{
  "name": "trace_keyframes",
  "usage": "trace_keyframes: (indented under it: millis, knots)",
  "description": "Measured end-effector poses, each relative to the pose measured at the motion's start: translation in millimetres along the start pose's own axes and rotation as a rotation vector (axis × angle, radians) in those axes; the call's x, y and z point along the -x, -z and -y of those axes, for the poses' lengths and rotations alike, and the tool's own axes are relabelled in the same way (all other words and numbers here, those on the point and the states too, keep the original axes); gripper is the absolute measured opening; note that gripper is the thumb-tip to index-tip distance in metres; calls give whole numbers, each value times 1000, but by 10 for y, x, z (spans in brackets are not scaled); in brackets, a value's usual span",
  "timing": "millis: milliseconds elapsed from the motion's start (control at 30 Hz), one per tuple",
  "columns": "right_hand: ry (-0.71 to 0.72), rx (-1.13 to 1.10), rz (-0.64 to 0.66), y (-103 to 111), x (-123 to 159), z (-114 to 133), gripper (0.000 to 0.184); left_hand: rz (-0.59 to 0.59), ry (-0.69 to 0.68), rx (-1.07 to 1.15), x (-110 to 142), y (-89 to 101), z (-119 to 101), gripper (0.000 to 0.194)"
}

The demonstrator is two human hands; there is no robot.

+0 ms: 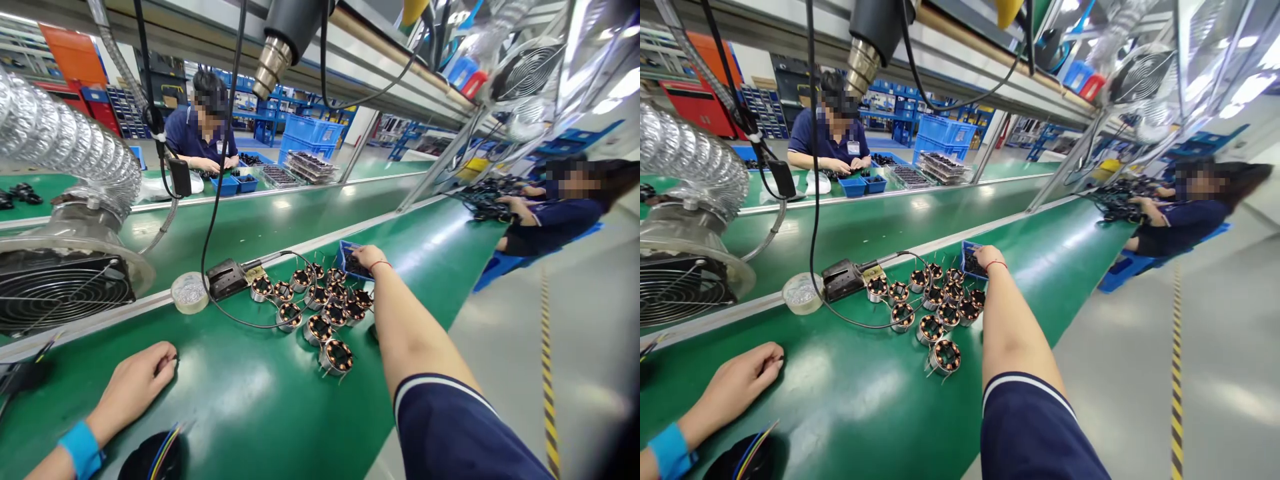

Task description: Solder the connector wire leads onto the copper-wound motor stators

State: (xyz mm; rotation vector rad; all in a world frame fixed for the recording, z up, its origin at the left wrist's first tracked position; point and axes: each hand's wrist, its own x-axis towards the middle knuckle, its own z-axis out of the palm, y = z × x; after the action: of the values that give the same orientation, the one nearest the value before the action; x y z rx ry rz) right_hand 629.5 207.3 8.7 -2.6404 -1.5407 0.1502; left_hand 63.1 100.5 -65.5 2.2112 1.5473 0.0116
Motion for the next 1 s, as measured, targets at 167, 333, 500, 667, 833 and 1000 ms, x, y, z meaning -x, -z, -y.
trace_keyframes:
  millis: [167,333,500,667,833,1000]
  knots:
    - [-22,-500,-53,278,367,208,29,-34,-28,37,-6,-34,50,25]
    - [280,-993,5,432,1231,909,27,-105,-61,173,-21,21,43,23]
    - [525,-1236,415,116,2382,1749,30,-129,-165,537,180,281,-182,24]
    - [591,-1289,751,-250,3082,2389,21,-143,-245,666,461,511,-420,20]
    - [645,-1277,685,-373,3265,2630,15,-197,-229,617,692,603,-392,17]
    - [767,-1236,569,-450,3311,2661,13,-156,-184,690,718,590,-296,19]
